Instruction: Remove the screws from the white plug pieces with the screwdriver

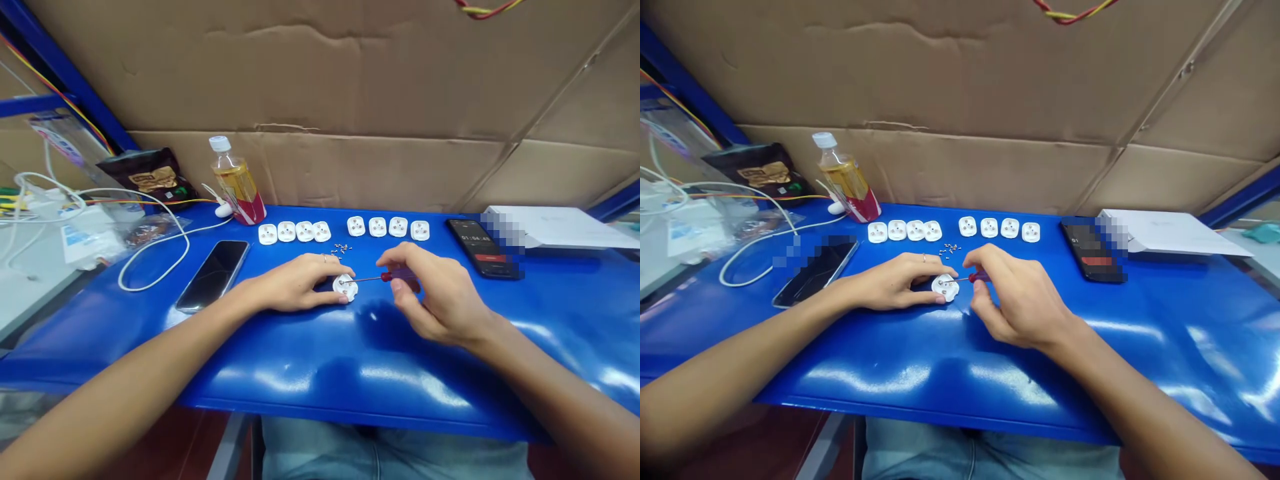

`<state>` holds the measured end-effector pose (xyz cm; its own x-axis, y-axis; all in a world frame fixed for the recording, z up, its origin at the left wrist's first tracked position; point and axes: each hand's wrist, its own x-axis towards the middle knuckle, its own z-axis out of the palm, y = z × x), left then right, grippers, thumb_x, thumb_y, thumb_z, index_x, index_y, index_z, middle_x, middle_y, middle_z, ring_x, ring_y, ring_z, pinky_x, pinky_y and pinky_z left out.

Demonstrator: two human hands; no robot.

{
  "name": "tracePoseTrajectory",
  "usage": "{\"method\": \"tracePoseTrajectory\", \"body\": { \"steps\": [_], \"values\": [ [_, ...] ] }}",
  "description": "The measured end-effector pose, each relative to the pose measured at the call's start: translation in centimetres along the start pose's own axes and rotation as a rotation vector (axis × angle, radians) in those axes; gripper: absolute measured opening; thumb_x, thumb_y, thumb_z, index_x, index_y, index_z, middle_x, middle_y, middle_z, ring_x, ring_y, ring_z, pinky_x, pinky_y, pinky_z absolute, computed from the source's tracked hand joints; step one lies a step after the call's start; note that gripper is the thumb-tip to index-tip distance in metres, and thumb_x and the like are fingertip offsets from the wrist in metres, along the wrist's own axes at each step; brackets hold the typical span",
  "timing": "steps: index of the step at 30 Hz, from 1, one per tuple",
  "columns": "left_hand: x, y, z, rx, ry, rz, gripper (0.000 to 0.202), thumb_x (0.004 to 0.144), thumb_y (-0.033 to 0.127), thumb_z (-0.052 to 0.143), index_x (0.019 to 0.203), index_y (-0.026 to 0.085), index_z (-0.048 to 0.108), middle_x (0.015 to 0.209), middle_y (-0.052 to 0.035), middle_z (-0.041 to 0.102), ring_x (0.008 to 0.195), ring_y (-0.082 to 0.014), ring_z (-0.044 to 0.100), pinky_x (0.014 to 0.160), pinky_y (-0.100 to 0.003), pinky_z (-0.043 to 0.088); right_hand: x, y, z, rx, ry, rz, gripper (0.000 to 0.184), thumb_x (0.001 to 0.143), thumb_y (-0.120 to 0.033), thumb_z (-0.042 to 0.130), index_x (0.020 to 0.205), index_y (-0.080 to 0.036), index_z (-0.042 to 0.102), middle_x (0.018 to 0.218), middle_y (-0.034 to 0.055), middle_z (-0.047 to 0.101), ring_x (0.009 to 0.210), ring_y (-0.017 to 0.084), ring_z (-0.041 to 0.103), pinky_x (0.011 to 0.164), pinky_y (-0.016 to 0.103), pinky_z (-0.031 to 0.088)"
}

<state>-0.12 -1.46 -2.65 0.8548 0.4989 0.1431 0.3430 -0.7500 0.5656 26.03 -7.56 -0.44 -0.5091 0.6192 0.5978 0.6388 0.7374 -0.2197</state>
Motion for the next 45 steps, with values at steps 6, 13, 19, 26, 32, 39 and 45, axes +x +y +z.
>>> {"method": "tracePoseTrajectory", "body": {
  "steps": [6,13,19,26,32,39,45],
  "values": [
    [0.11,-0.08,0.09,0.003,0.006,0.005,0.045,0.102,0.043,0.068,0.138,0.018,0.067,0.124,-0.0115,0.074,0.112,-0.0246,0.071,0.094,-0.032,0.051,0.04,0.19,0.16,-0.079,0.035,-0.031,0.013,0.099,-0.017,0.05,0.106,-0.022,0.059,0.076,-0.0005,0.074,0.057,0.015,0.066,0.053,0.028,0.045],
    [0.05,0.06,-0.01,0.013,-0.011,-0.01,0.045,0.102,0.045,0.067,0.138,0.018,0.066,0.122,-0.0103,0.074,0.106,-0.0227,0.07,0.09,-0.03,0.051,0.03,0.19,0.03,-0.094,0.016,-0.025,0.009,0.102,-0.022,0.054,0.108,-0.021,0.061,0.078,0.0,0.074,0.06,0.015,0.069,0.054,0.028,0.045],
    [0.16,-0.01,0.07,-0.005,-0.005,-0.005,0.043,0.102,0.044,0.067,0.138,0.019,0.067,0.123,-0.0109,0.074,0.109,-0.0238,0.07,0.093,-0.032,0.051,0.07,0.17,-0.04,0.001,0.004,-0.126,0.02,0.092,-0.011,0.052,0.109,-0.019,0.06,0.097,0.0083,0.074,0.079,0.02,0.07,0.063,0.029,0.052],
    [0.05,-0.01,0.03,0.002,-0.009,-0.002,0.046,0.102,0.045,0.066,0.14,0.02,0.066,0.122,-0.0106,0.074,0.104,-0.0224,0.07,0.088,-0.03,0.05,-0.01,0.37,-0.02,-0.069,0.012,-0.078,0.011,0.099,-0.018,0.055,0.108,-0.022,0.06,0.081,0.001,0.073,0.065,0.016,0.069,0.058,0.028,0.048],
    [0.08,0.03,-0.01,0.006,-0.018,-0.023,0.045,0.102,0.046,0.066,0.139,0.02,0.066,0.117,-0.0096,0.073,0.1,-0.0215,0.069,0.085,-0.028,0.049,0.16,0.25,-0.23,0.026,-0.002,-0.129,0.017,0.093,-0.016,0.056,0.109,-0.021,0.057,0.097,0.0081,0.073,0.082,0.02,0.071,0.064,0.03,0.056],
    [0.11,0.08,-0.05,0.01,-0.021,-0.017,0.044,0.102,0.046,0.066,0.138,0.02,0.067,0.117,-0.0089,0.073,0.098,-0.0204,0.068,0.083,-0.028,0.048,-0.05,0.52,-0.01,0.009,0.001,-0.141,0.02,0.093,-0.011,0.054,0.11,-0.02,0.058,0.091,0.0055,0.072,0.076,0.019,0.07,0.063,0.03,0.054],
    [0.16,0.13,-0.05,0.016,-0.016,-0.009,0.045,0.102,0.047,0.066,0.137,0.02,0.067,0.119,-0.0096,0.073,0.1,-0.0214,0.069,0.085,-0.029,0.049,0.01,0.73,0.45,0.045,0.012,-0.163,0.026,0.093,-0.005,0.051,0.111,-0.022,0.058,0.1,0.0079,0.068,0.082,0.019,0.066,0.067,0.031,0.055]
  ]
}}
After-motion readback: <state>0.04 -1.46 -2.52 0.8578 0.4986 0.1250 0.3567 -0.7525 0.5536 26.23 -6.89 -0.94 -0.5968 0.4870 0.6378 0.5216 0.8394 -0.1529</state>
